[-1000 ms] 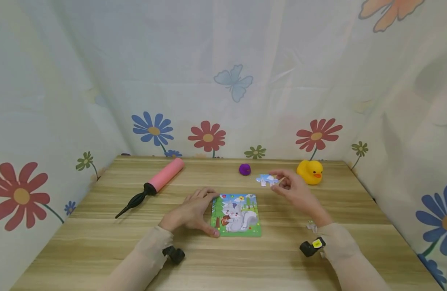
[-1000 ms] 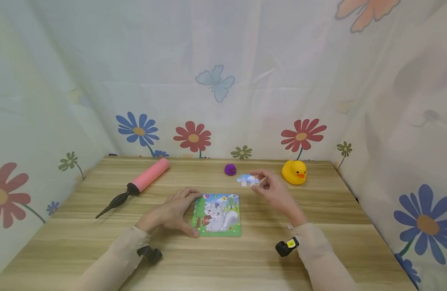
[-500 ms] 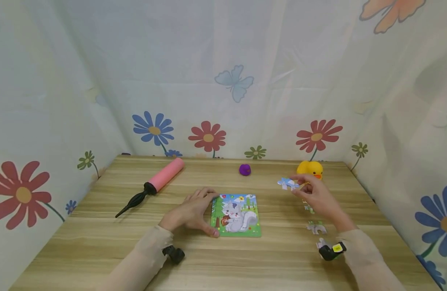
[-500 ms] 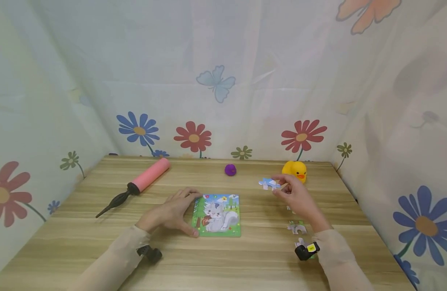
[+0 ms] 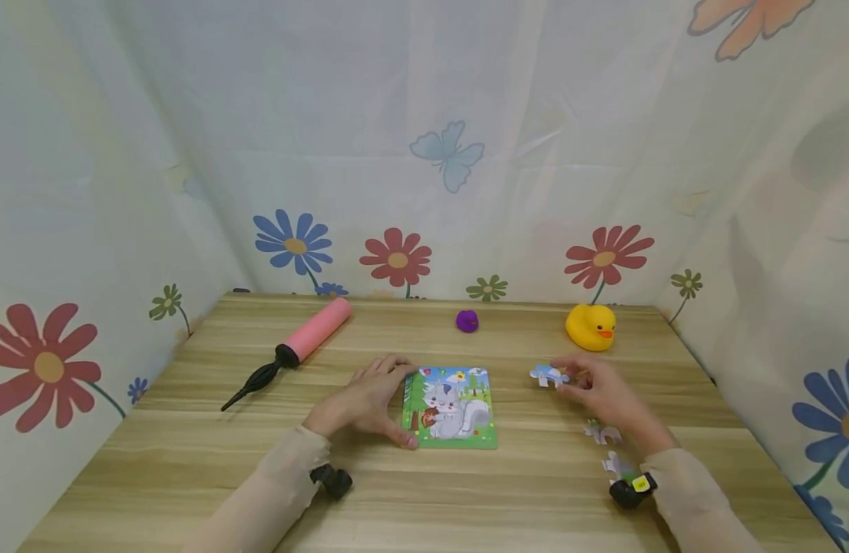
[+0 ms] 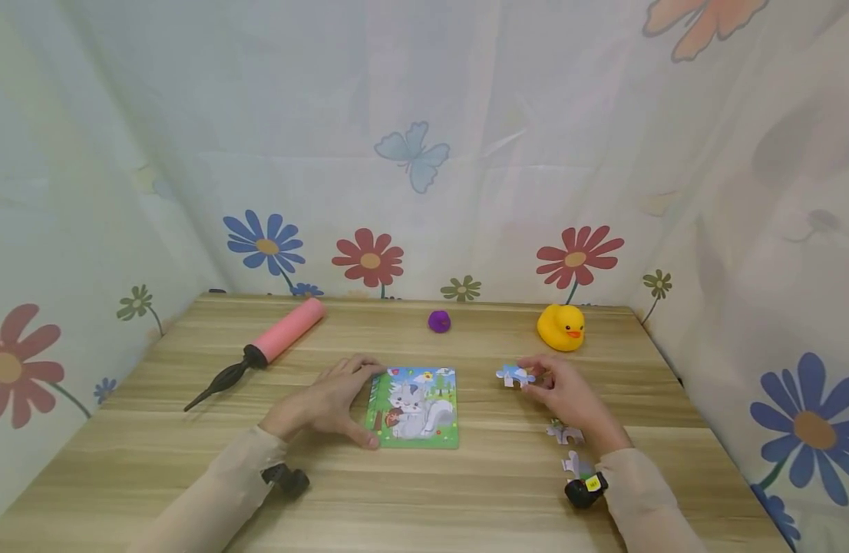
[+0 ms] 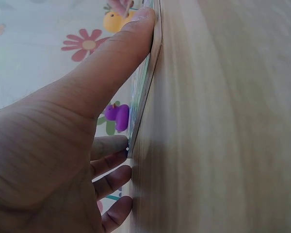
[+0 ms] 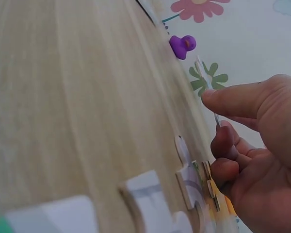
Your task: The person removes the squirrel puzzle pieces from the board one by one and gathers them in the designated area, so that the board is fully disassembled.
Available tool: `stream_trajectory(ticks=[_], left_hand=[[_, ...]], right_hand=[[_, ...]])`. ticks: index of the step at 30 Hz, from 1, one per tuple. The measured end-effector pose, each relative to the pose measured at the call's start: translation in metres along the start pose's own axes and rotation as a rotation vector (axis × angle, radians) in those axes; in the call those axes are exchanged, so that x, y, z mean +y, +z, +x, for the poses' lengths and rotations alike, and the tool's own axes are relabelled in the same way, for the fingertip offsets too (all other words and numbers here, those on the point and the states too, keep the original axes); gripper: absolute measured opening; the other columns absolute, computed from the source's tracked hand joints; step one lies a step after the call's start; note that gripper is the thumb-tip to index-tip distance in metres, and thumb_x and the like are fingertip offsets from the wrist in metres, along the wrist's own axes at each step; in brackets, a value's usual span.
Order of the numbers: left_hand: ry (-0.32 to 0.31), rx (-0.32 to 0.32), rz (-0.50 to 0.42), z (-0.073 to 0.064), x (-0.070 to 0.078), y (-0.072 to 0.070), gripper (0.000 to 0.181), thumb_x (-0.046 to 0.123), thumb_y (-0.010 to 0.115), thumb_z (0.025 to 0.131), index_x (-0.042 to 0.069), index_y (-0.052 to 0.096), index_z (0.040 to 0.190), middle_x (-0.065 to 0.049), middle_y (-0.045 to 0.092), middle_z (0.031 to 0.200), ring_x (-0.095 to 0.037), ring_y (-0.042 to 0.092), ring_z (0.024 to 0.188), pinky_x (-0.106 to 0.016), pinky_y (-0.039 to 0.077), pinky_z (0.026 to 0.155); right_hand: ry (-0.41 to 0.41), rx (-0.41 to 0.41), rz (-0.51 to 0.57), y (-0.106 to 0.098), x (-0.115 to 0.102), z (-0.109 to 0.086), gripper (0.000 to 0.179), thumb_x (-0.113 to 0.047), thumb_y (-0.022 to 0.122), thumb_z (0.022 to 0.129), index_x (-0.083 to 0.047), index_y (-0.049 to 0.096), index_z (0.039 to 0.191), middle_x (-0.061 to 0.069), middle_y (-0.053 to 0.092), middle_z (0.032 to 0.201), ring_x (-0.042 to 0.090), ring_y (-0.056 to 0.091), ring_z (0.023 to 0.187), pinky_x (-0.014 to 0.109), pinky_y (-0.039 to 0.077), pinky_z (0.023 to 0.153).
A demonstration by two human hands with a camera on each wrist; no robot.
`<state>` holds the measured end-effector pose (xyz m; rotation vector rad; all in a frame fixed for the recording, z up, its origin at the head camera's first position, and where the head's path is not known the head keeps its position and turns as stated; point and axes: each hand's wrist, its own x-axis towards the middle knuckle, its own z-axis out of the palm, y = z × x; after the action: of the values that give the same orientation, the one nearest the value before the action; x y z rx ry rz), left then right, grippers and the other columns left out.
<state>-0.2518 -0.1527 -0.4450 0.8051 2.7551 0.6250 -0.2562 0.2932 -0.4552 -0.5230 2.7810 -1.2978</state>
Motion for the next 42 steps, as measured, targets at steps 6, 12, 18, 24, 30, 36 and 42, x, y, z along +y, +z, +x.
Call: stream_trajectory(ticks=[6, 12, 18, 24, 30, 36, 42], left_hand=[[0.007, -0.001, -0.003, 0.000, 0.000, 0.000, 0.132, 0.065, 0.102, 0.071, 0.011, 0.038, 0.173, -0.013, 0.033, 0.176, -0.038, 0.029, 0.163, -0.070, 0.024, 0.131], [0.006, 0.001, -0.008, -0.001, 0.001, -0.001, 0.133, 0.065, 0.102, 0.070, 0.010, 0.038, 0.173, -0.014, 0.034, 0.175, -0.038, 0.028, 0.163, -0.070, 0.022, 0.132], [-0.003, -0.004, -0.004, -0.001, 0.001, -0.001, 0.133, 0.065, 0.102, 0.070, 0.010, 0.038, 0.173, -0.013, 0.034, 0.175, -0.038, 0.028, 0.163, -0.069, 0.022, 0.133], [-0.004, 0.000, -0.007, -0.001, 0.001, -0.001, 0.132, 0.064, 0.102, 0.071, 0.010, 0.037, 0.173, -0.013, 0.034, 0.175, -0.038, 0.029, 0.163, -0.069, 0.023, 0.132], [-0.004, 0.004, -0.004, -0.001, 0.002, -0.001, 0.132, 0.064, 0.102, 0.071, 0.010, 0.038, 0.173, -0.013, 0.034, 0.175, -0.038, 0.028, 0.163, -0.070, 0.022, 0.132], [0.002, 0.007, 0.003, 0.001, -0.001, 0.000, 0.132, 0.065, 0.101, 0.071, 0.011, 0.037, 0.173, -0.013, 0.034, 0.175, -0.037, 0.029, 0.163, -0.070, 0.023, 0.132], [0.004, 0.005, -0.003, 0.000, -0.001, 0.000, 0.132, 0.064, 0.102, 0.071, 0.011, 0.038, 0.173, -0.012, 0.035, 0.175, -0.037, 0.029, 0.162, -0.070, 0.023, 0.132]], right_hand=[[-0.019, -0.007, -0.083, 0.006, 0.000, 0.001, 0.039, -0.005, 0.080, 0.103, 0.002, 0.071, 0.140, 0.014, 0.068, 0.111, 0.020, 0.052, 0.081, 0.026, 0.045, 0.067], [-0.024, -0.012, -0.139, 0.009, -0.003, 0.002, 0.037, -0.004, 0.081, 0.102, 0.001, 0.073, 0.138, 0.013, 0.069, 0.111, 0.020, 0.053, 0.084, 0.027, 0.047, 0.070], [-0.030, -0.030, -0.172, 0.010, -0.005, 0.001, 0.039, -0.003, 0.080, 0.101, 0.005, 0.072, 0.139, 0.016, 0.073, 0.116, 0.021, 0.056, 0.090, 0.028, 0.049, 0.076], [-0.022, -0.030, -0.195, 0.011, -0.007, 0.002, 0.040, -0.005, 0.081, 0.101, 0.005, 0.072, 0.139, 0.017, 0.074, 0.118, 0.022, 0.058, 0.093, 0.029, 0.050, 0.078], [-0.012, -0.033, -0.188, 0.009, -0.008, 0.002, 0.041, -0.006, 0.082, 0.101, 0.005, 0.072, 0.139, 0.018, 0.075, 0.120, 0.023, 0.060, 0.094, 0.030, 0.051, 0.079], [0.011, -0.028, -0.187, 0.006, -0.012, 0.001, 0.045, -0.009, 0.083, 0.101, 0.004, 0.070, 0.142, 0.018, 0.074, 0.119, 0.023, 0.056, 0.090, 0.030, 0.048, 0.073], [0.015, 0.001, -0.157, 0.003, -0.020, 0.000, 0.050, -0.006, 0.081, 0.101, 0.004, 0.066, 0.148, 0.026, 0.069, 0.128, 0.024, 0.055, 0.086, 0.028, 0.049, 0.070]])
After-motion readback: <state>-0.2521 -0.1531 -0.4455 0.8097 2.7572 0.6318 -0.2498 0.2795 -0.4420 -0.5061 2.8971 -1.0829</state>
